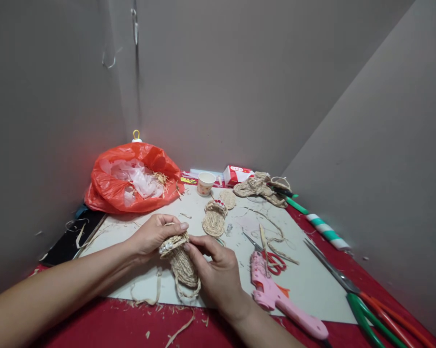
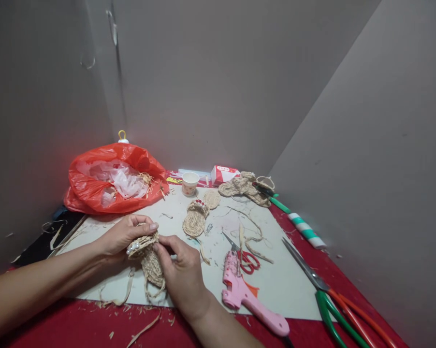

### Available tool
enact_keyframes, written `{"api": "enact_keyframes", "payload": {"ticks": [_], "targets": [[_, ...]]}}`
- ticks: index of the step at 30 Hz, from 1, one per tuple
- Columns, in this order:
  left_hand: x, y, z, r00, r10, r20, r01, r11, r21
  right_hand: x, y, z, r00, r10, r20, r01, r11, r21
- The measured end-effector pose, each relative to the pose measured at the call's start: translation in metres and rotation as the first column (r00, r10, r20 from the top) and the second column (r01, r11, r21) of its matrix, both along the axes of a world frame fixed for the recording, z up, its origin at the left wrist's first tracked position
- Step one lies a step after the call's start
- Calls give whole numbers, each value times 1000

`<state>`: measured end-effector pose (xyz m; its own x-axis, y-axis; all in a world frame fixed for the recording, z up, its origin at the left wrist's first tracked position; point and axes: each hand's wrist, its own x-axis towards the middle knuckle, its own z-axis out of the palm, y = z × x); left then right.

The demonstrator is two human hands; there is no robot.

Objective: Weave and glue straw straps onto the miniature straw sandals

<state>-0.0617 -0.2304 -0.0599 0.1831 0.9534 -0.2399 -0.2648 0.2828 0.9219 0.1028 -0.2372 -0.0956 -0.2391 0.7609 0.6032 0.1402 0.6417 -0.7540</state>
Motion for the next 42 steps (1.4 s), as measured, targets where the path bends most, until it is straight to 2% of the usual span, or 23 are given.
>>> {"api": "enact_keyframes", "payload": {"ticks": [4,7,9,11,13,15,17,18,19,21,23,24,26,28,30,31,33,34,35,37,39,42], "targets": [[0,2,-3,1000,7,7,-7,1000,-9,-1,0,1,1000,26,-8,-26,999,-39],[-3,5,3,1000,20,20,-20,1000,15,1,3,7,992,57,-109,-82,966,-245],[-5,4,12,997,74,12,-75,990,118,3,7,11,982,10,-190,-87,913,-398],[-6,-2,24,981,183,-65,-150,928,341,5,12,13,962,-57,-266,-93,850,-519],[-6,-12,34,928,322,-189,-144,776,614,6,17,12,928,-58,-368,-209,737,-643],[-5,-22,37,865,405,-296,-22,621,783,6,22,10,871,15,-492,-422,535,-731],[-4,-29,35,821,387,-419,175,527,832,6,24,10,798,80,-597,-587,329,-740],[-4,-30,32,796,371,-479,269,492,828,6,25,11,768,79,-636,-630,275,-726],[-3,-31,29,766,364,-530,347,460,817,7,26,11,743,56,-666,-655,261,-709],[-3,-29,23,704,384,-597,442,421,792,9,28,14,711,-22,-703,-664,308,-681],[-4,-27,20,676,378,-632,470,439,766,11,30,16,694,-75,-716,-640,390,-662],[-5,-26,19,692,359,-626,451,462,763,12,32,17,691,-81,-718,-627,429,-651],[-6,-23,19,772,348,-533,315,519,795,14,35,18,691,-74,-719,-600,496,-627],[-6,-19,21,838,395,-377,89,582,808,15,36,19,700,-51,-713,-581,540,-609],[-4,-13,20,874,400,-276,-93,696,712,15,35,21,723,-25,-691,-560,566,-606],[-3,-10,19,905,337,-260,-114,781,614,15,34,22,740,-13,-673,-545,575,-610],[0,-5,15,973,95,-210,-12,930,367,15,32,24,772,5,-635,-516,588,-623],[1,-3,12,986,-38,-165,80,963,257,15,30,24,785,10,-619,-505,590,-631],[2,-2,9,983,-145,-117,164,970,179,15,29,25,795,12,-607,-497,588,-639],[3,-2,2,970,-240,-47,244,962,122,14,29,25,803,3,-596,-486,583,-651],[4,-3,-2,978,-208,-16,208,968,137,13,29,24,807,-41,-589,-454,594,-664],[5,-3,-5,997,-68,24,63,981,184,11,28,17,818,-169,-549,-325,653,-684]]}}
